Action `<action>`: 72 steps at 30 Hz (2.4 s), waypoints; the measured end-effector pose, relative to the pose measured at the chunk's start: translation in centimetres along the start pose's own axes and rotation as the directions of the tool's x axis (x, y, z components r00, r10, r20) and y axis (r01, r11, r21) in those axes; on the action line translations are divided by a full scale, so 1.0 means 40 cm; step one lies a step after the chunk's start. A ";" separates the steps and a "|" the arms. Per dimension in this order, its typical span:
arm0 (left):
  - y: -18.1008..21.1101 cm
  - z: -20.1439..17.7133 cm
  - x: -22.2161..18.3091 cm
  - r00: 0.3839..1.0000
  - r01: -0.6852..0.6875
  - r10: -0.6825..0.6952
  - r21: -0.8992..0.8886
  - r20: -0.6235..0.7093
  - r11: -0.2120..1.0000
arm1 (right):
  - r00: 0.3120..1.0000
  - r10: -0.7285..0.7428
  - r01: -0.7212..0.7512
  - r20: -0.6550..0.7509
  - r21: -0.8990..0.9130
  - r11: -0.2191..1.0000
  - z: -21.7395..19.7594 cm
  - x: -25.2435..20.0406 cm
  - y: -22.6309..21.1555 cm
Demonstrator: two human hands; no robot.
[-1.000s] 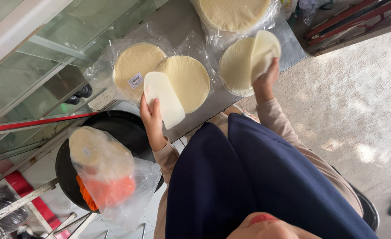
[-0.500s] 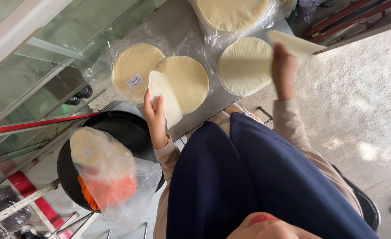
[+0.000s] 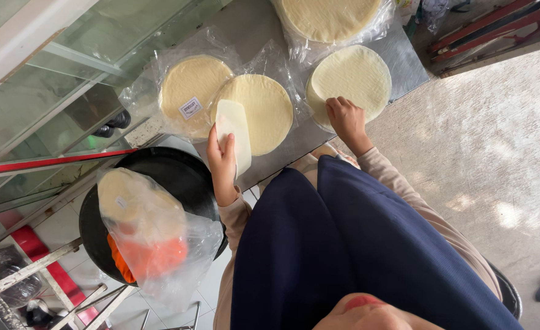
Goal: The person separates and moves thin, round tortillas from one stack to another on a metal surface by hand.
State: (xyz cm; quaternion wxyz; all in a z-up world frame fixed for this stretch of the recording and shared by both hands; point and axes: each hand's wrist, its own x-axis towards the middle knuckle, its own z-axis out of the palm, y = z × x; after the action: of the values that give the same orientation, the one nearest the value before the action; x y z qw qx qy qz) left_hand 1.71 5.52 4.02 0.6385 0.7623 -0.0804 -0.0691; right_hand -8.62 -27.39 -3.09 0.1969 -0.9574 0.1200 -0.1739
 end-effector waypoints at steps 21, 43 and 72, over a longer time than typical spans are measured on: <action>-0.020 0.502 -0.008 0.664 -0.204 0.263 -0.169 0.700 0.964 | 0.735 0.352 -0.636 0.580 0.770 0.059 -0.077 0.018 0.047; -0.143 0.186 0.033 0.996 -0.073 0.056 0.281 0.067 0.957 | 0.981 0.042 -0.062 -0.191 -0.098 0.993 -0.223 0.093 0.202; -0.248 0.015 0.042 0.930 0.116 0.052 0.424 -0.364 0.898 | 0.990 -0.023 0.034 0.136 -0.075 0.997 0.020 0.096 -0.081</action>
State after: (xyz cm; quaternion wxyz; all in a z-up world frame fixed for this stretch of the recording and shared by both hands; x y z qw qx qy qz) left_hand 3.55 6.29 -5.86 0.4530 0.8867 0.0395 0.0836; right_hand -4.31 -25.35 -1.33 0.1648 -0.9755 0.0994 -0.1067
